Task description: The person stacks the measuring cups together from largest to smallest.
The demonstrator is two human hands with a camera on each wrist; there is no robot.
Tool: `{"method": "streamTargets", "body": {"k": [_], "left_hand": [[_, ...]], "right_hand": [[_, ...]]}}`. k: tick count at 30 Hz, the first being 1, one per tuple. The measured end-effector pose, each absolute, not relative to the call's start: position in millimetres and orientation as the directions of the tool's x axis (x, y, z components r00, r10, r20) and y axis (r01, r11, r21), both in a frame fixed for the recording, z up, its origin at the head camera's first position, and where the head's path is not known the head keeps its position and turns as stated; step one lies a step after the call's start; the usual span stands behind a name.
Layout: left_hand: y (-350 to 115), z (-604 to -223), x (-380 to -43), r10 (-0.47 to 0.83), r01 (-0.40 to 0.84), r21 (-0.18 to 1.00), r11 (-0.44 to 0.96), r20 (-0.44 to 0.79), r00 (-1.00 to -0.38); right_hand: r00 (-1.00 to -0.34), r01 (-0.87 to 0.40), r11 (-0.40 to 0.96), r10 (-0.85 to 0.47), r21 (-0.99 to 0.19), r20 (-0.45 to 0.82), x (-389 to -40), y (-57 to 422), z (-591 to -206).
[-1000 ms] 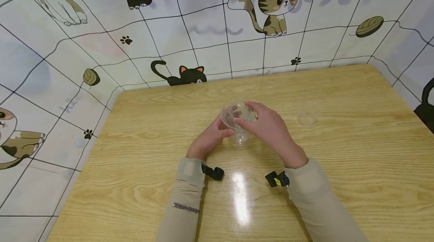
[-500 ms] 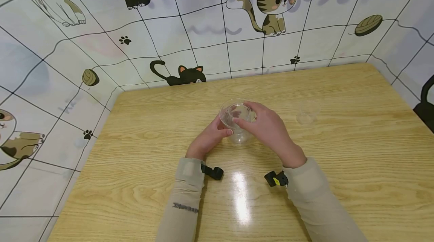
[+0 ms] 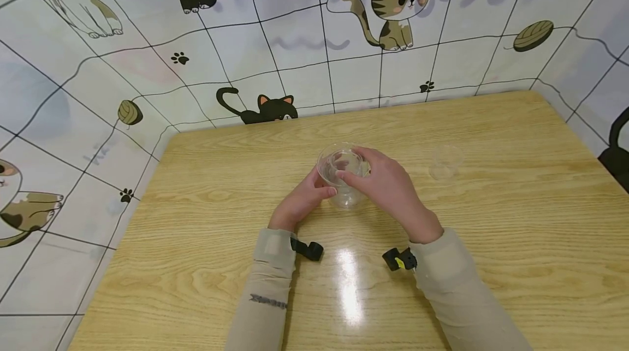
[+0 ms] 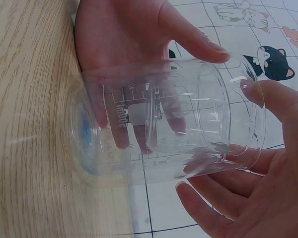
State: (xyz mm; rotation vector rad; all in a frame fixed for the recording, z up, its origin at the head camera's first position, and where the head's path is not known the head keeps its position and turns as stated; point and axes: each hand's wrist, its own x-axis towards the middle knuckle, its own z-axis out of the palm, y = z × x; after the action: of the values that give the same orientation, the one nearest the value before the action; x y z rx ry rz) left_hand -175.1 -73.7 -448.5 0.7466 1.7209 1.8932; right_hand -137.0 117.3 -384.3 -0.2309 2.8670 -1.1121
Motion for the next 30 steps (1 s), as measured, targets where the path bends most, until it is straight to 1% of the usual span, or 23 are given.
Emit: {"method": "streamTargets", "body": {"k": [3, 13, 21, 30], "left_hand": [[-73.9, -448.9, -175.0, 0.665, 0.016, 0.995, -0.094, 0.074, -0.743], [-74.8, -467.3, -184.3, 0.661, 0.001, 0.995, -0.104, 0.070, -0.747], [-75.4, -467.7, -183.5, 0.667, 0.000, 0.994, -0.111, 0.075, -0.741], [-74.5, -461.9, -181.4, 0.661, 0.003, 0.997, -0.073, 0.051, -0.748]], "right_hand": [[-0.987, -0.120, 0.730, -0.159, -0.672, 0.004, -136.7, 117.0, -383.8], [-0.987, -0.123, 0.729, -0.160, -0.673, 0.007, -135.7, 116.8, -383.0], [-0.987, -0.122, 0.727, -0.158, -0.676, 0.008, -136.3, 116.8, -384.6], [-0.987, -0.123, 0.725, -0.162, -0.678, 0.005, -138.2, 117.0, -386.8]]}}
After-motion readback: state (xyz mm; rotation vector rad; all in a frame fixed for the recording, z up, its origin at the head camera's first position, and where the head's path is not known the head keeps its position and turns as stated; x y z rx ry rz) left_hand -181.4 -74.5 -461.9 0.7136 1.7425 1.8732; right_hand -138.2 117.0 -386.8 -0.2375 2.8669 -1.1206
